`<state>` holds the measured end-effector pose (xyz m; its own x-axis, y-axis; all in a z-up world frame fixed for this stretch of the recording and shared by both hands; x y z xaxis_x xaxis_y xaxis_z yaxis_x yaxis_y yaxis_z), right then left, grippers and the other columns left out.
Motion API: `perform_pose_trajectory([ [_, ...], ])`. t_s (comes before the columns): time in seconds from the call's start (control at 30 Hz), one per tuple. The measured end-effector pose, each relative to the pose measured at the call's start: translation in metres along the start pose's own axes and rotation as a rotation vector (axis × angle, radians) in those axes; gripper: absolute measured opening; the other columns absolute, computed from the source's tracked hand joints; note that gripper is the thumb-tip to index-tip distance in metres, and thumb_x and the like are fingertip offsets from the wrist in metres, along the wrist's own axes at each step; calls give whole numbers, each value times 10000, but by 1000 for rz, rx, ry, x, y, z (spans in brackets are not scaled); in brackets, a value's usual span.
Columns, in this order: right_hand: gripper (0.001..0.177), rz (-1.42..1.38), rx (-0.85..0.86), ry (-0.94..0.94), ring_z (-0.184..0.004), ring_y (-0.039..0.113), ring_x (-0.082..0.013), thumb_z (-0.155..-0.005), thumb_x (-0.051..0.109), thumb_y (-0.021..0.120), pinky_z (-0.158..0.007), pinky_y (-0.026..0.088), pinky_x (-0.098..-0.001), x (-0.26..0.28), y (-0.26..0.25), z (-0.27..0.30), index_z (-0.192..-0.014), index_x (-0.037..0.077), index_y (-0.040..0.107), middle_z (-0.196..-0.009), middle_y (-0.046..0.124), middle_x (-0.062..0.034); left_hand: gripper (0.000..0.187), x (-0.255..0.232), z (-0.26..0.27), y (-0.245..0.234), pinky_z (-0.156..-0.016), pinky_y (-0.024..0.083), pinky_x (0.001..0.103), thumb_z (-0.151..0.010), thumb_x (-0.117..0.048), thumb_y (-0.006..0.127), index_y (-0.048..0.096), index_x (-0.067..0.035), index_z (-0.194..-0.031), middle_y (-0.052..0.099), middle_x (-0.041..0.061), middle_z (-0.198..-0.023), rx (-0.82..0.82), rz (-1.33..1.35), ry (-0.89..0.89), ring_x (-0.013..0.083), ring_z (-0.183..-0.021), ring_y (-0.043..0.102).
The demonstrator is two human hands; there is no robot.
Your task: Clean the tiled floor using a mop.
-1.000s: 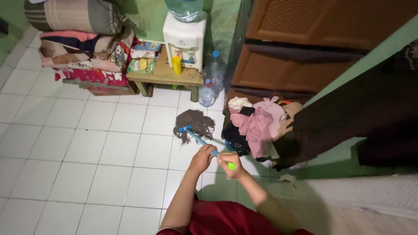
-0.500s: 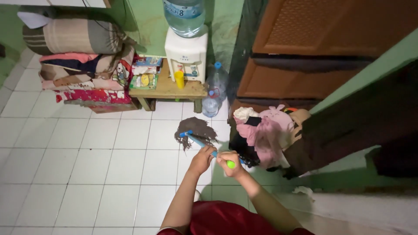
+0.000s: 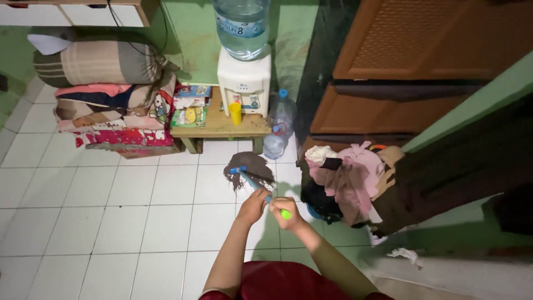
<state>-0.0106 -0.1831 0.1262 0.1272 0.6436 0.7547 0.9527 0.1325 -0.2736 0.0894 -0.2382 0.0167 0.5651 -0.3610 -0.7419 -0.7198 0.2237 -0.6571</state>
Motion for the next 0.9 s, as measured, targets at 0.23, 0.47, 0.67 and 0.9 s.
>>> perform_pose_trajectory([
  [0.23, 84, 23, -23, 15, -635, 645, -322, -839, 0, 577, -601, 501, -389, -14, 16, -7, -758, -20, 585, -719, 623, -154, 281, 25, -11, -3, -911, 538, 436, -899, -62, 666, 628, -159, -1160, 637, 65, -1216, 20, -2, 59, 347, -1142, 619],
  [0.47, 78, 65, -35, 22, -632, 642, -329, -835, 2, 598, -601, 496, -385, -19, 18, 5, -761, -22, 592, -715, 623, -156, 334, 27, -5, 1, -926, 535, 437, -864, -22, 669, 622, -135, -1175, 631, 87, -1217, -4, 24, 87, 357, -1153, 610],
  [0.67, 51, 52, -58, -6, -674, 669, -323, -835, -34, 595, -618, 520, -381, -8, 24, 19, -787, -30, 610, -757, 651, -156, 332, 29, 9, 5, -920, 536, 439, -866, -22, 672, 630, -138, -1175, 642, 86, -1229, 3, 20, 10, 356, -1149, 619],
  [0.9, 111, 44, -10, 17, -639, 625, -306, -863, -30, 588, -606, 492, -382, 10, 18, 37, -753, -26, 575, -712, 603, -146, 302, 9, 29, 17, -896, 551, 445, -869, -29, 679, 644, -131, -1151, 662, 84, -1212, 5, 23, -28, 361, -1112, 639],
])
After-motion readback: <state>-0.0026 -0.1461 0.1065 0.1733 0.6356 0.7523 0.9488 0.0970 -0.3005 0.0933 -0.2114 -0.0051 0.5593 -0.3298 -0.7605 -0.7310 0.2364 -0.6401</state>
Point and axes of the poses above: each hand's wrist, its own z-axis away from the middle knuckle, its own y-axis out of the palm, x = y × z, the point moved 10 cm from there along -z, towards the middle knuckle
